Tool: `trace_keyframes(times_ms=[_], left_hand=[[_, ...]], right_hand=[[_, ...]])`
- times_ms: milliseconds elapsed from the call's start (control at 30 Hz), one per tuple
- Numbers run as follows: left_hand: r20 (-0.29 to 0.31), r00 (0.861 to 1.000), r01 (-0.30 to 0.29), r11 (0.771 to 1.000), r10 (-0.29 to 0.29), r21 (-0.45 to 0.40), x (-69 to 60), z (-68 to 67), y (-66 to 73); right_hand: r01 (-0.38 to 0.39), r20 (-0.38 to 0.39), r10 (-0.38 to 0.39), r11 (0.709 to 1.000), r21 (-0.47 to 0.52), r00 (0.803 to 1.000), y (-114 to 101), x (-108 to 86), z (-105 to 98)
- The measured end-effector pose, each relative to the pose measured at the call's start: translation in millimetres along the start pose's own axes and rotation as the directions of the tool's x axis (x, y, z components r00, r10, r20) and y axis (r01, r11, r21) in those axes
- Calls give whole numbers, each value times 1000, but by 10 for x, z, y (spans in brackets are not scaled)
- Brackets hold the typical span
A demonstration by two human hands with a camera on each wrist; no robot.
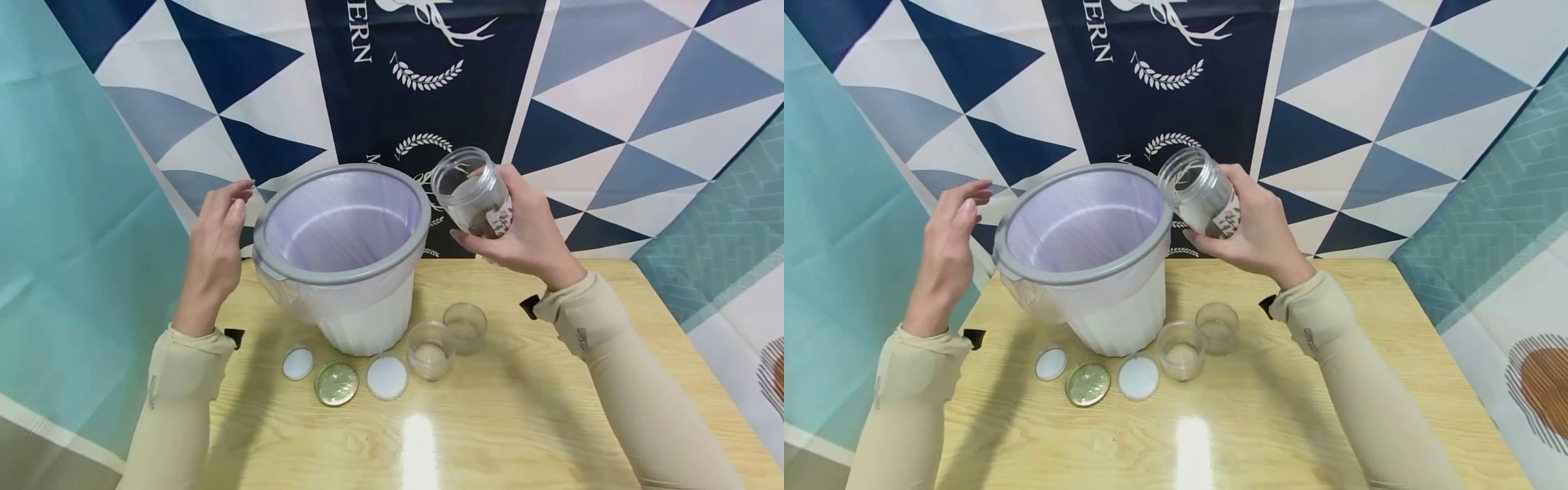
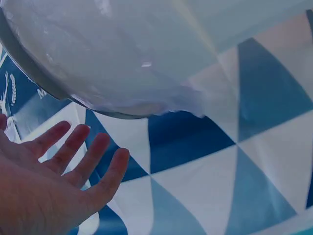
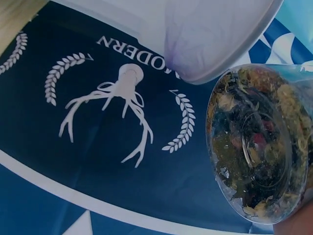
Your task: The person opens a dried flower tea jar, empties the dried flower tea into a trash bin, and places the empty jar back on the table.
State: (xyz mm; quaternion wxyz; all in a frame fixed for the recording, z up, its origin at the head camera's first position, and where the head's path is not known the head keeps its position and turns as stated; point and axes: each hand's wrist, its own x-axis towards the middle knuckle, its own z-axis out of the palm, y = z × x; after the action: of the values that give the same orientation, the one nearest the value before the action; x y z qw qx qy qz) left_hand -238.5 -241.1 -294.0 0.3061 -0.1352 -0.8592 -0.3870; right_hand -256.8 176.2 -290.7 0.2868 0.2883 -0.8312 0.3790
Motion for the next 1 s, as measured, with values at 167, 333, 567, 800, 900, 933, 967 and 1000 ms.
trace_keyframes(times_ms=[167, 333, 567, 800, 900, 933, 967, 1000], left_hand=[[106, 986, 118, 984, -132, 133, 216, 58, 88], [247, 919, 231, 927, -308, 296, 341, 117, 139], [297, 885, 208, 874, -360, 439, 454, 203, 142], [292, 876, 176, 819, -384, 546, 517, 301, 87], [313, 868, 164, 818, -386, 552, 530, 326, 61], [316, 870, 161, 824, -379, 543, 532, 336, 58], [318, 873, 157, 830, -370, 535, 539, 345, 53], [317, 876, 155, 836, -363, 527, 547, 356, 47]], right_hand=[[8, -5, -8, 1000, -16, 1000, -12, 191, 57], [52, 6, -52, 997, -48, 999, 10, 297, 88], [60, 16, -58, 994, -92, 998, 56, 385, 132], [45, 21, -43, 991, -128, 999, 126, 339, 175], [49, 15, -48, 989, -140, 999, 158, 337, 183], [50, 13, -48, 988, -143, 999, 168, 342, 184], [46, 11, -45, 988, -147, 999, 176, 347, 184], [39, 10, -38, 988, -150, 999, 182, 351, 185]])
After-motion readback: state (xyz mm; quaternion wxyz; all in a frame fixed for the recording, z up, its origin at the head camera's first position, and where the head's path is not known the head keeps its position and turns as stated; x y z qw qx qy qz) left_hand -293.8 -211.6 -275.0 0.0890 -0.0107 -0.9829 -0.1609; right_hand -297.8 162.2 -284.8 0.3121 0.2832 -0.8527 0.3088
